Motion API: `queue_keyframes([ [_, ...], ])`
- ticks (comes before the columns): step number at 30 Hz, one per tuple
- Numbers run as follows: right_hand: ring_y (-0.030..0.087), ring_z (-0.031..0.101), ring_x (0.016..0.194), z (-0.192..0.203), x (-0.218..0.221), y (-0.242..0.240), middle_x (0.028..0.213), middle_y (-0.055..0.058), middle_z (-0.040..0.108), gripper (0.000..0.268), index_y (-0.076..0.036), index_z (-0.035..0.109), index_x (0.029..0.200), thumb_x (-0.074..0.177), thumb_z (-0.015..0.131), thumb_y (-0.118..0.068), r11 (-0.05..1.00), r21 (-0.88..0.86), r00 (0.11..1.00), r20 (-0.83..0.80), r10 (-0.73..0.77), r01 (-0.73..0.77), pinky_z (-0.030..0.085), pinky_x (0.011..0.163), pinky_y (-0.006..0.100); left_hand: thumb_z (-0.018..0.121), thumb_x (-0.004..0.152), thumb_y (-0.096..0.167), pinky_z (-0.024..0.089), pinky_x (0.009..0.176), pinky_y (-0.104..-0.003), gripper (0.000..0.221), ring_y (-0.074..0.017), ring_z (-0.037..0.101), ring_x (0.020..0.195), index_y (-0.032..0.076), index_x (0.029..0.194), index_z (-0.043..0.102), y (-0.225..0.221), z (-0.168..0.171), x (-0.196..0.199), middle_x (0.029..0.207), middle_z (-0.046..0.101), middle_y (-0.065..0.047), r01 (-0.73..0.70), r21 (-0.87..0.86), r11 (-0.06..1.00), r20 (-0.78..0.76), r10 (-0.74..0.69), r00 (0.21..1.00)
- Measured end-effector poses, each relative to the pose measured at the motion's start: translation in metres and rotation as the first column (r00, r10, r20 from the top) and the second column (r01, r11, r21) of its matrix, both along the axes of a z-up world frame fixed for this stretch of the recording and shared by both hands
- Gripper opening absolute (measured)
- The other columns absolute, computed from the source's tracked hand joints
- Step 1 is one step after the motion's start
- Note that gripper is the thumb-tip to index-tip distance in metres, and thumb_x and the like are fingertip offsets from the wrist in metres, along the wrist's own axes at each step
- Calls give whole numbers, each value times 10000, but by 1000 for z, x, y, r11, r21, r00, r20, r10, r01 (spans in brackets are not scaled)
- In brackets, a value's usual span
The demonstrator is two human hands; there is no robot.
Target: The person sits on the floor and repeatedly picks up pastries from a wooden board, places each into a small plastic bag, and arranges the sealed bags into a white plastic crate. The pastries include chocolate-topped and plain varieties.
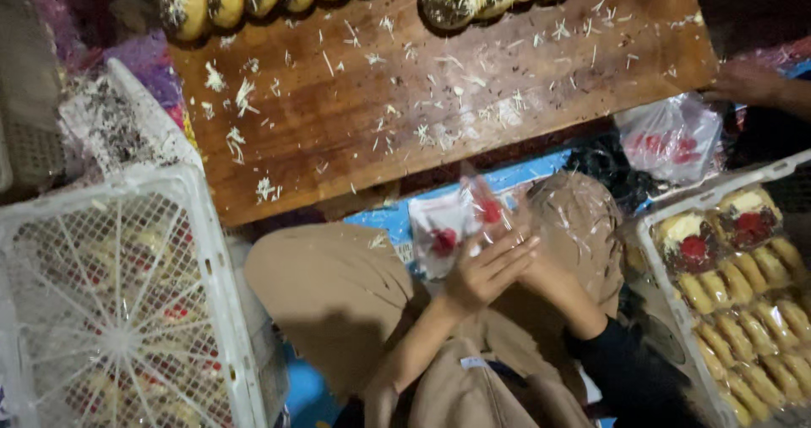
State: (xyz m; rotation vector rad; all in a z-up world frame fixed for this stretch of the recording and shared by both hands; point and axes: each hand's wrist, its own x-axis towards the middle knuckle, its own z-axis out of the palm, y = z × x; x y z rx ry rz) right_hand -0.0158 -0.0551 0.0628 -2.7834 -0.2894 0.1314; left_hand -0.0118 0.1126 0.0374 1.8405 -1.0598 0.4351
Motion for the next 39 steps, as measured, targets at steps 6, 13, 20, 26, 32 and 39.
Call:
queue_keyframes([
  [6, 500, 135, 1520, 22, 47, 53, 1659, 313, 169, 1030, -51, 219, 1621, 788, 772, -300, 892, 421, 976, -61, 209, -164, 113, 1208, 527, 570, 909, 614, 417, 1091, -531, 842, -357, 439, 1397, 93, 1537, 364, 37, 6, 79, 1509, 480, -161, -390, -694, 604, -696, -427, 577],
  [13, 313, 552, 1396, 37, 281, -27, 1601, 171, 558, 1019, -164, 356, 1668, 802, 854, -369, 924, 278, 958, 190, 214, -261, 478, 1168, 509, 692, 1056, 257, 552, 1004, -425, 237, -302, 630, 1211, 62, 1164, 612, 132, -14, 167, 1229, 674, -158, -773, -634, -34, -516, -725, 455],
  [20, 338, 524, 1409, 13, 353, -65, 1475, 160, 615, 1122, -217, 383, 1639, 681, 941, -393, 987, -53, 925, 344, 163, -155, 309, 1199, 672, 709, 902, 392, 386, 1178, -620, 420, -429, 377, 1472, 59, 1155, 658, 147, 8, 188, 1334, 581, -245, -760, -602, -244, -213, -869, 447],
  [26, 228, 684, 1125, 45, 212, 23, 1399, 147, 644, 1099, -110, 401, 1608, 675, 962, -264, 713, 683, 967, 253, -27, -159, 567, 1006, 368, 648, 938, 444, 285, 1219, -606, 563, -470, 377, 1452, -25, 1246, 602, 127, -36, 214, 1393, 538, -307, -688, -532, -494, -4, -810, 586],
  [32, 196, 717, 1035, 77, 90, 83, 1240, 133, 719, 992, -89, 451, 1547, 680, 930, -132, 710, 704, 953, 220, -208, -7, 589, 880, 336, 518, 1078, 388, 228, 1303, -672, 460, -444, 309, 1581, 55, 1394, 554, 76, -35, 160, 1606, 358, -227, -465, -834, -295, -104, -745, 659],
  [39, 353, 664, 1201, 104, 80, 111, 1423, 223, 624, 956, -76, 404, 1533, 737, 927, -160, 833, 519, 858, 500, -114, -192, 534, 1017, 403, 506, 1025, 343, 268, 1237, -613, 570, -506, 300, 1508, 92, 1534, 460, 46, 22, 105, 1628, 369, -264, -416, -894, -168, -173, -726, 665],
])
